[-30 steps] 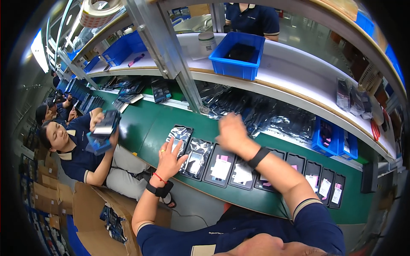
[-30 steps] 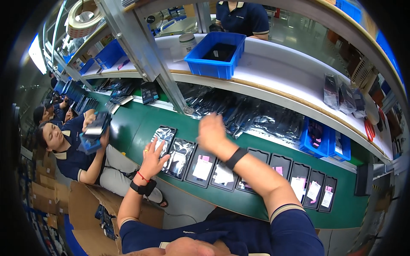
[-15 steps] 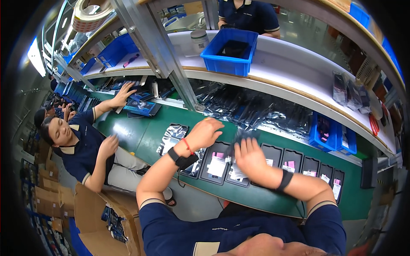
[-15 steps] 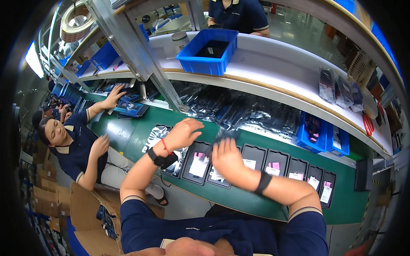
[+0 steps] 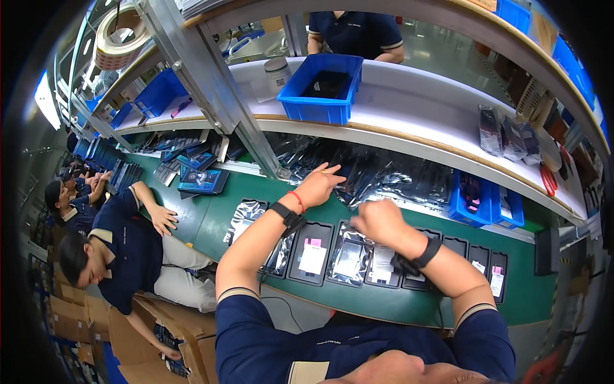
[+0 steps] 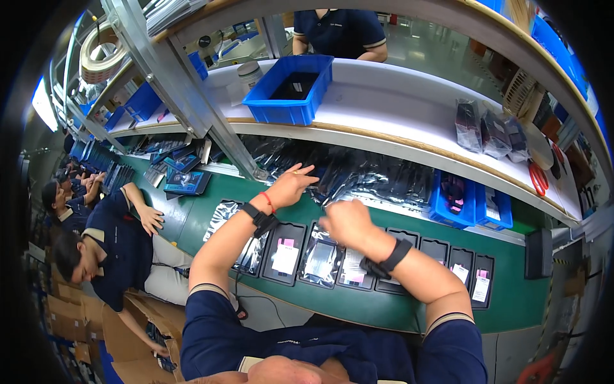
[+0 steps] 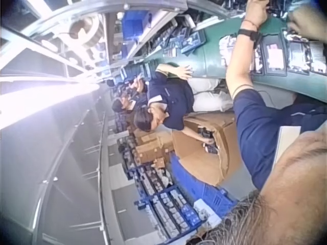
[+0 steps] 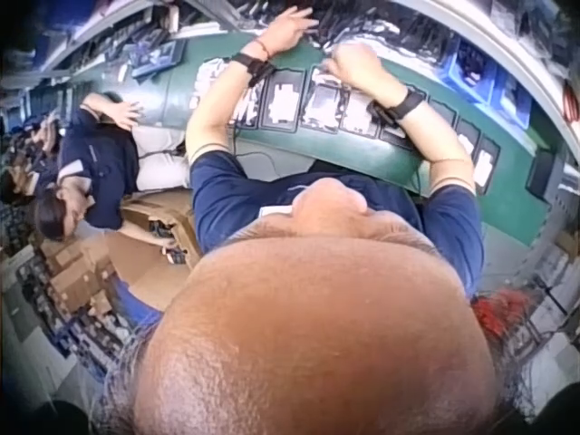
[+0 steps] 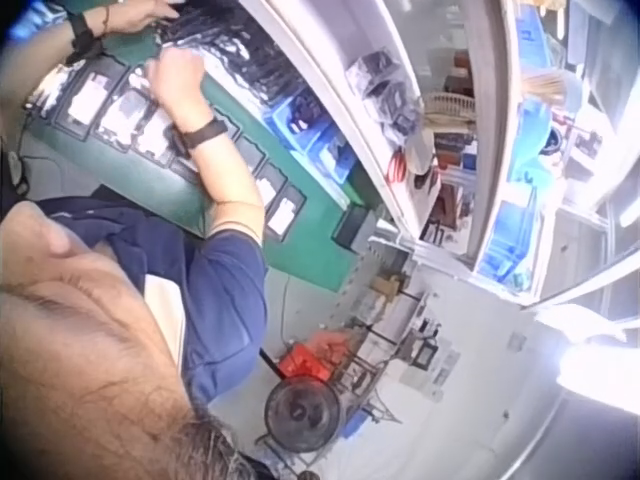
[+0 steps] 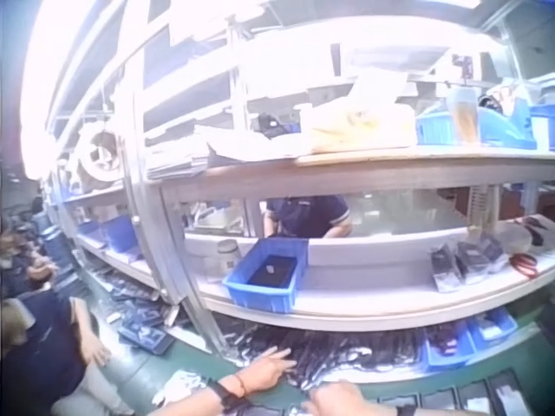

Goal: Packing small plastic components and silver-pouched items into black plastic trays and cardboard boxes on an assembly line.

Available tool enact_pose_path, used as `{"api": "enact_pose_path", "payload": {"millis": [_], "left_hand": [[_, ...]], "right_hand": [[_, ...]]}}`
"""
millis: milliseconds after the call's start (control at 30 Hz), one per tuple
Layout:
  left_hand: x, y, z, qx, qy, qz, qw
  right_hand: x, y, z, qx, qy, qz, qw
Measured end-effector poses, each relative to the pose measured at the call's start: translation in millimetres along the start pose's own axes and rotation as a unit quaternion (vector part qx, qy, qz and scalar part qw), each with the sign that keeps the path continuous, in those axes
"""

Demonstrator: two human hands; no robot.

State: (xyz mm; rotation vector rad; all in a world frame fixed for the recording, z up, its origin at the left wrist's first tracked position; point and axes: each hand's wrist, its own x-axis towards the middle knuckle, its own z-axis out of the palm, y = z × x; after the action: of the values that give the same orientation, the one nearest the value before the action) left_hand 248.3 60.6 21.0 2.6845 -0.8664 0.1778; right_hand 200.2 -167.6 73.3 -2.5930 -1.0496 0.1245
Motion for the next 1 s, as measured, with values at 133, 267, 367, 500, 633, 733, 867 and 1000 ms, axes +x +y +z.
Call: {"api": "enact_pose_path", "payload": {"millis": [133,267,367,500,633,733,867,1000], "left_hand": [[-13.9,9.2,-11.8,-0.040,0.054,-0.020,0.998],[0.8,13.1,3.0,0.005,0.024,-0.023,0.999],[18.1,10.9,11.4,0.063,0.013,-0.029,0.998],[16.6,2.4,12.8,0.086,0.002,-0.041,0.995],[-13.1,18.9,-14.3,-0.003,0.146,-0.043,0.988],[-65.2,69.2,-52.6,-0.017,0.142,-0.113,0.983],[-128.8,112.4,-18.6,0.142,0.115,-0.071,0.981],[-154.7,133.0,5.7,0.073,-0.029,-0.108,0.991]], "right_hand": [[41.7,21.4,-1.8,-0.085,0.122,0.028,0.988],[74.6,29.4,10.1,-0.100,0.063,0.096,0.988],[81.9,31.3,8.4,-0.039,0.025,0.127,0.991],[77.8,32.7,7.5,-0.029,0.045,0.098,0.994],[78.9,31.7,-2.5,0.016,-0.012,0.138,0.990],[85.1,14.7,0.1,-0.118,-0.038,0.095,0.988],[100.7,29.0,47.0,-0.180,0.022,0.018,0.983],[105.7,36.7,68.9,-0.304,0.105,-0.065,0.945]]}}
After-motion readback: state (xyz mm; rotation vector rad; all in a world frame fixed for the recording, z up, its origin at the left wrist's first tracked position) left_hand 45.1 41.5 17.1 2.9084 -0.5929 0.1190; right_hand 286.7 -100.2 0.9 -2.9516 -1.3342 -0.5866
